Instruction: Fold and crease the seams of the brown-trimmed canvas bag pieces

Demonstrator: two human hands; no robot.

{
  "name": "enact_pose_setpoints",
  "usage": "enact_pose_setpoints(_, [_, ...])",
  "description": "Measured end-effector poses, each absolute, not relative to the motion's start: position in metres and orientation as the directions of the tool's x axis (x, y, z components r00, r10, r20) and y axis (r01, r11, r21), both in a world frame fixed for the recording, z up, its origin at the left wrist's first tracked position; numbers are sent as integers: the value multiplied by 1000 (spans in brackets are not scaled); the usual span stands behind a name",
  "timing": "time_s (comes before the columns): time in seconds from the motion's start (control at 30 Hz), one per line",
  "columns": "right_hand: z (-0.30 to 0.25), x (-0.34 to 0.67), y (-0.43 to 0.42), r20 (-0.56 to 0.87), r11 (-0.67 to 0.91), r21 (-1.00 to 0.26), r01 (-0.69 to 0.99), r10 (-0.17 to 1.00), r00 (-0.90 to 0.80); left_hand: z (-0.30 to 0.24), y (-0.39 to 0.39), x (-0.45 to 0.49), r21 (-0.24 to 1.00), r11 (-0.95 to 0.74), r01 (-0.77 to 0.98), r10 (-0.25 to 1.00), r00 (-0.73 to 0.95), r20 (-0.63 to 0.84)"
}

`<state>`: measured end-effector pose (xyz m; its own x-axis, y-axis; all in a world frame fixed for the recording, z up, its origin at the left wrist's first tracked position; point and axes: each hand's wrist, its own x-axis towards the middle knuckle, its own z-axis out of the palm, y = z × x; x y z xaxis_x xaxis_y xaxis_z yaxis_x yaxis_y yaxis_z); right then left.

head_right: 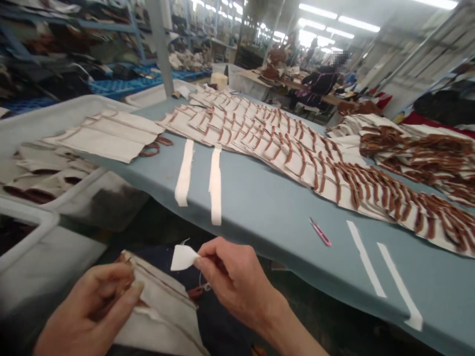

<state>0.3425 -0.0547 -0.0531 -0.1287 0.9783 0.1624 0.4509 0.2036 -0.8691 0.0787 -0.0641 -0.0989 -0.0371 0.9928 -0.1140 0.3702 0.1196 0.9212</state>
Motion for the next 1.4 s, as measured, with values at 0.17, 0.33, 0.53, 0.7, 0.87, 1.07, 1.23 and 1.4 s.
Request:
enact_pose_setpoints(0.17, [-56,299,-64,27,108,-934,341,972,-234,-72,-63,89,951,260,164,959,71,-275])
enact_pose_setpoints(0.33, [-57,276,-67,-219,-173,-971,165,920,-324,-70,-70,77,940,339,48,929,141,-342])
enact_pose_setpoints(0.53, [-68,266,-67,-379,-467,-880,-84,799,-467,-82,-70,65,969,245,41,931,268,-247])
enact_pose_setpoints(0.7, [-65,264,-68,-302,-331,-944,10,849,-434,-84,-71,64,967,254,16,924,292,-247])
enact_pose_setpoints(0.87, [-64,255,-69,-270,-241,-962,132,918,-290,-79,-67,69,967,255,18,927,281,-250])
enact_pose_setpoints(1.07, [-87,233,-71,-305,-325,-940,-101,936,-174,-103,-77,63,953,289,-85,941,209,-267])
enact_pose_setpoints(1.23, [-119,220,-79,-390,-423,-877,-229,904,-176,-123,-88,50,962,273,5,953,137,-271])
enact_pose_setpoints(1.4, [-142,223,-84,-407,-436,-879,-193,897,-175,-125,-91,35,962,137,235,953,234,-193])
